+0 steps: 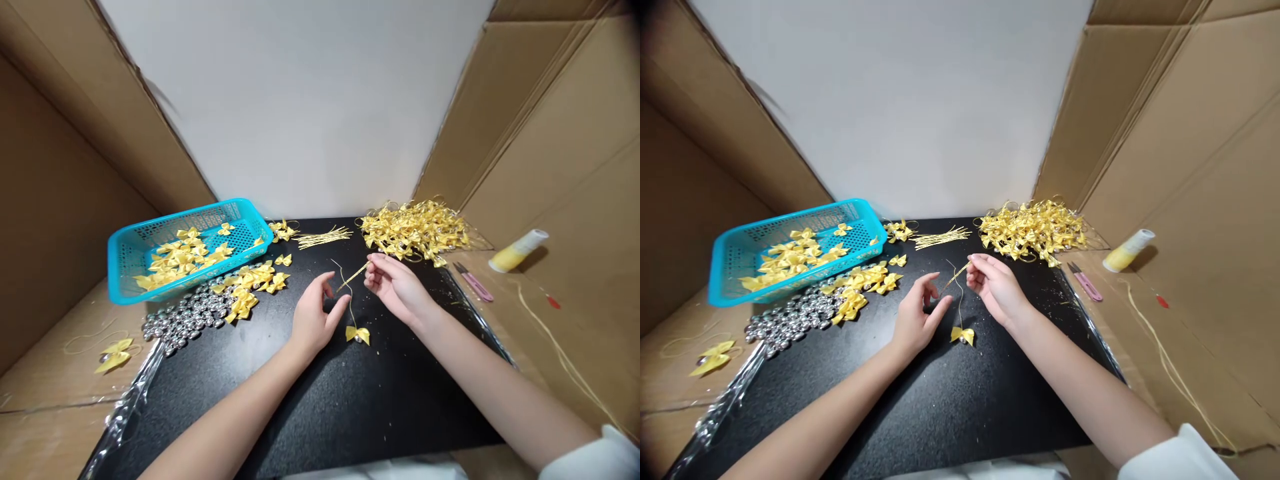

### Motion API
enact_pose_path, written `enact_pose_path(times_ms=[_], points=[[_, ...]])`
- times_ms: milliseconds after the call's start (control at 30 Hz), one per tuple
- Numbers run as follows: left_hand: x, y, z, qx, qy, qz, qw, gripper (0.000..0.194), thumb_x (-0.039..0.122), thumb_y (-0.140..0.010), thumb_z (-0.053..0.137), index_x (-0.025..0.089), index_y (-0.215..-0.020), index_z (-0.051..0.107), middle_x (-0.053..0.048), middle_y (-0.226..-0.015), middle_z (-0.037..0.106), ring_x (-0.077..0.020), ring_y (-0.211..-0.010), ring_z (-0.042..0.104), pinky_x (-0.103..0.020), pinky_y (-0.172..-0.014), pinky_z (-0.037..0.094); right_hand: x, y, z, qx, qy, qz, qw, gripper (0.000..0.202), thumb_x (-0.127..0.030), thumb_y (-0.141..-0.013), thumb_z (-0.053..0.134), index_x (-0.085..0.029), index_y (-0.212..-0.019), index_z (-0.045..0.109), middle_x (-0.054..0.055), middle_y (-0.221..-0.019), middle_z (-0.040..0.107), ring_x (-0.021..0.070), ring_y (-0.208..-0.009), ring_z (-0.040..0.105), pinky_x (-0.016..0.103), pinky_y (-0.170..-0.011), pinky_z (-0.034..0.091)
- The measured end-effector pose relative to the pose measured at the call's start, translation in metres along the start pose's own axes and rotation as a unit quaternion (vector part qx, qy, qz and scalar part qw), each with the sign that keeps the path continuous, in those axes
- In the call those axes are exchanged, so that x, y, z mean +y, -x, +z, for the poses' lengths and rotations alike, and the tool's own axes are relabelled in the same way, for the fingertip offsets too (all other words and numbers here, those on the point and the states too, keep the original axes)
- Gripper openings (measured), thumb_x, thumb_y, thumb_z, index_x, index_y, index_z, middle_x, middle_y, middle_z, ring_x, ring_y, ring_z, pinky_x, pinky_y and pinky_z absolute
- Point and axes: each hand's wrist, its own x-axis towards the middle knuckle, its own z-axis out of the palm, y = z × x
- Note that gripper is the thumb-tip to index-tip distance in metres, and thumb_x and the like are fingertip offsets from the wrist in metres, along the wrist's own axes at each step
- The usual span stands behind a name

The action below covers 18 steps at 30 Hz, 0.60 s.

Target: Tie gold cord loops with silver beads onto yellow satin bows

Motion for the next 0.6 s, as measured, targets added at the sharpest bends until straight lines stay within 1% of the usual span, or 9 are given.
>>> enact_pose_path(times_ms=[133,200,233,267,333,400,433,500,600], points=[[-0.003,0.001,0.001,-0.039,-0.054,0.038,0.997,0.023,0.029,-0.094,0.048,0.016,-0.107,0.061,0.000,-0.070,0.065,-0.0129,-0.064,0.062,-0.024,-0.064,0.050,0.008,0.005,-0.006,-0.011,0.031,0.002,0.999,0.027,-0.037,-0.064,0.076,-0.020,-0.077,0.060,-0.003,-0.066,0.057,0.0102,-0.058,0.053,0.025,-0.059,0.047],[-0.005,0.001,0.002,-0.044,-0.080,0.061,0.994,0.025,0.024,-0.097,0.040,0.016,-0.098,0.064,-0.003,-0.080,0.070,-0.0125,-0.071,0.066,-0.023,-0.068,0.051,0.012,0.009,-0.010,0.007,0.157,-0.093,0.983,0.021,-0.039,-0.072,0.069,-0.020,-0.080,0.061,0.001,-0.073,0.060,0.0144,-0.065,0.056,0.029,-0.064,0.048],[-0.006,0.001,0.001,-0.046,-0.092,0.069,0.992,0.025,0.023,-0.098,0.039,0.017,-0.096,0.064,-0.004,-0.084,0.071,-0.0128,-0.074,0.067,-0.023,-0.070,0.052,0.013,0.011,-0.013,0.029,0.248,-0.177,0.952,0.018,-0.037,-0.076,0.066,-0.021,-0.083,0.062,0.003,-0.078,0.062,0.0169,-0.071,0.058,0.032,-0.067,0.048],[-0.006,0.000,0.001,-0.049,-0.107,0.074,0.990,0.025,0.022,-0.097,0.040,0.017,-0.094,0.064,-0.004,-0.084,0.072,-0.0134,-0.076,0.067,-0.023,-0.070,0.052,0.015,0.015,-0.015,0.050,0.347,-0.273,0.896,0.015,-0.034,-0.080,0.063,-0.021,-0.087,0.064,0.005,-0.084,0.063,0.0192,-0.079,0.058,0.034,-0.072,0.048],[-0.005,-0.001,-0.001,-0.056,-0.145,0.083,0.984,0.023,0.023,-0.096,0.042,0.017,-0.089,0.064,-0.004,-0.079,0.070,-0.0151,-0.074,0.066,-0.025,-0.069,0.051,0.016,0.023,-0.017,0.053,0.522,-0.417,0.742,0.014,-0.028,-0.085,0.059,-0.022,-0.095,0.067,0.007,-0.090,0.064,0.0226,-0.089,0.057,0.038,-0.082,0.043],[-0.002,-0.003,-0.004,-0.063,-0.183,0.086,0.977,0.022,0.022,-0.095,0.044,0.018,-0.085,0.063,-0.004,-0.074,0.067,-0.0159,-0.069,0.063,-0.024,-0.064,0.049,0.018,0.031,-0.017,-0.002,0.640,-0.457,0.618,0.018,-0.025,-0.089,0.057,-0.024,-0.102,0.069,0.006,-0.090,0.066,0.0224,-0.087,0.056,0.039,-0.083,0.038],[-0.001,-0.003,-0.005,-0.066,-0.199,0.086,0.974,0.021,0.020,-0.094,0.045,0.018,-0.084,0.063,-0.004,-0.072,0.065,-0.0159,-0.067,0.062,-0.024,-0.061,0.048,0.019,0.034,-0.015,-0.019,0.677,-0.455,0.578,0.021,-0.025,-0.090,0.056,-0.024,-0.108,0.068,0.006,-0.090,0.068,0.0223,-0.086,0.055,0.039,-0.082,0.036],[0.002,-0.004,-0.007,-0.075,-0.221,0.088,0.968,0.018,0.018,-0.093,0.047,0.018,-0.083,0.062,-0.004,-0.071,0.064,-0.0159,-0.066,0.060,-0.023,-0.058,0.045,0.022,0.036,-0.012,-0.033,0.723,-0.438,0.533,0.026,-0.026,-0.092,0.055,-0.023,-0.115,0.065,0.006,-0.091,0.069,0.0216,-0.083,0.054,0.039,-0.081,0.033],[0.006,-0.003,-0.009,-0.084,-0.234,0.088,0.965,0.018,0.017,-0.092,0.047,0.018,-0.080,0.060,-0.004,-0.071,0.062,-0.0163,-0.066,0.059,-0.023,-0.057,0.044,0.028,0.032,-0.011,-0.025,0.743,-0.420,0.520,0.018,-0.024,-0.093,0.053,-0.022,-0.101,0.069,0.004,-0.082,0.069,0.0201,-0.079,0.053,0.037,-0.078,0.029]])
